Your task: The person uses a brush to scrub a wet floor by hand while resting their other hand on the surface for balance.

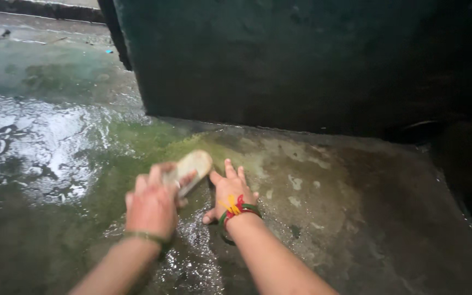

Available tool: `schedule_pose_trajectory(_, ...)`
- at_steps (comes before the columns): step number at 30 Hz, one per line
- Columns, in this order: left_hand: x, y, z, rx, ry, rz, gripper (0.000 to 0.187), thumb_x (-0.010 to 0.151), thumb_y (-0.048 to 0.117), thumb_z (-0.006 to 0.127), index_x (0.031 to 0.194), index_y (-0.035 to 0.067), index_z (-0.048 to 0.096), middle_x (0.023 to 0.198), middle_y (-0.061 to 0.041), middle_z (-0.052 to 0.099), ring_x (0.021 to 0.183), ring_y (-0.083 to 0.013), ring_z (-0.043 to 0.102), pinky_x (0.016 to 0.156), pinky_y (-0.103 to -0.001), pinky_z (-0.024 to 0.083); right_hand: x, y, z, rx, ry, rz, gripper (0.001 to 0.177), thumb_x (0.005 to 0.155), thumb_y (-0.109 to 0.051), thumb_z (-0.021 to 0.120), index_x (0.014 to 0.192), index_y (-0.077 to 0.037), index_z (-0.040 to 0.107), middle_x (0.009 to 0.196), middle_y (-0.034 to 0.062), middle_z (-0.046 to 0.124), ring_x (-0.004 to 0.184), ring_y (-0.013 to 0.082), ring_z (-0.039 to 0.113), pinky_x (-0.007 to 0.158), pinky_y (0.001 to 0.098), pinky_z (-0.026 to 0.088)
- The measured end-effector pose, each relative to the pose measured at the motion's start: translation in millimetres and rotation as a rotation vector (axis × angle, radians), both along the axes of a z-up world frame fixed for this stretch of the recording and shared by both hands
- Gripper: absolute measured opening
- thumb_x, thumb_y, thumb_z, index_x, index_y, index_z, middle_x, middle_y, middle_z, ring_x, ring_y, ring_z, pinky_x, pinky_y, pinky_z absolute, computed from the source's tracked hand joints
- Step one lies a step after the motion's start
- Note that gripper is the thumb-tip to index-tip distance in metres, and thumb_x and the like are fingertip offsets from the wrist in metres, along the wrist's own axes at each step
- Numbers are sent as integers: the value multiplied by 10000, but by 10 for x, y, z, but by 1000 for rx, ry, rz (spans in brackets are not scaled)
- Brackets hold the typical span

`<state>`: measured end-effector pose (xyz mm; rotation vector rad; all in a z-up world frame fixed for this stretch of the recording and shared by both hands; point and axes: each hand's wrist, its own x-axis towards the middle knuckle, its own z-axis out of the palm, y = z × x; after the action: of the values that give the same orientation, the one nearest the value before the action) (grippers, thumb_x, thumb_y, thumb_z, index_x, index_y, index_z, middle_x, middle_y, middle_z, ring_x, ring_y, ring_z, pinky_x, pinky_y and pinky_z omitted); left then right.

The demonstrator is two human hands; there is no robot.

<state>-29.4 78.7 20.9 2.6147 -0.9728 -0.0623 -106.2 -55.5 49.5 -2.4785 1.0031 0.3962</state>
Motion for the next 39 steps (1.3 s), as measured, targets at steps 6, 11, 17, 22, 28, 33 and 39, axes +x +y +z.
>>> schedule_pose_trajectory(6,-71,131,-44,-70,-91,-49,639,758,189,752,1330,467,682,1421,14,529,1122,-273,542,792,-494,487,52,-21,-43,-16,20,15,1252,502,-245,1032,1538,-395,346,1722,-3,60,1578,323,88,1146,715,284)
schedule_pose_trajectory(11,410,-291,-47,-36,-78,-23,443,816,210,760,1197,433,721,1431,35,514,1206,-266,519,882,-494,475,46,9,-72,-4,22,27,1320,497,-197,1023,1564,-436,283,1718,-11,55,1574,326,95,1138,732,281)
schedule_pose_trajectory(17,93,-199,20,-58,54,54,526,794,202,758,1246,459,684,1436,5,478,1225,-282,496,929,-512,472,3,-35,-53,-17,15,52,1251,529,-238,1019,1550,-411,317,1717,9,60,1574,338,94,1134,740,272)
schedule_pose_trajectory(22,-272,229,-2,-158,-16,-23,559,817,176,719,1280,487,685,1424,-6,514,1162,-273,538,893,-491,478,-9,-23,14,-16,19,55,1274,524,-234,1017,1562,-406,300,1718,5,68,1573,342,101,1140,708,306)
schedule_pose_trajectory(28,285,-168,-116,-116,-121,-40,515,805,224,752,1250,476,688,1423,5,527,1184,-294,524,871,-486,451,19,-10,1,-32,42,71,1290,523,-268,1015,1568,-399,271,1710,16,71,1568,338,105,1132,701,322)
schedule_pose_trajectory(33,363,-232,-61,-84,-56,-20,522,812,255,763,1256,514,672,1417,13,511,1179,-289,511,895,-486,440,-1,-15,-17,-35,0,66,1278,524,-251,1013,1563,-406,286,1703,26,78,1563,341,102,1125,705,321)
schedule_pose_trajectory(39,-94,72,-78,-101,1,-50,626,778,209,764,1304,530,653,1437,15,489,1214,-266,501,946,-478,419,-57,-97,-191,-89,-55,97,1148,502,-295,1024,1489,-300,436,1703,63,131,1556,356,159,1204,553,322)
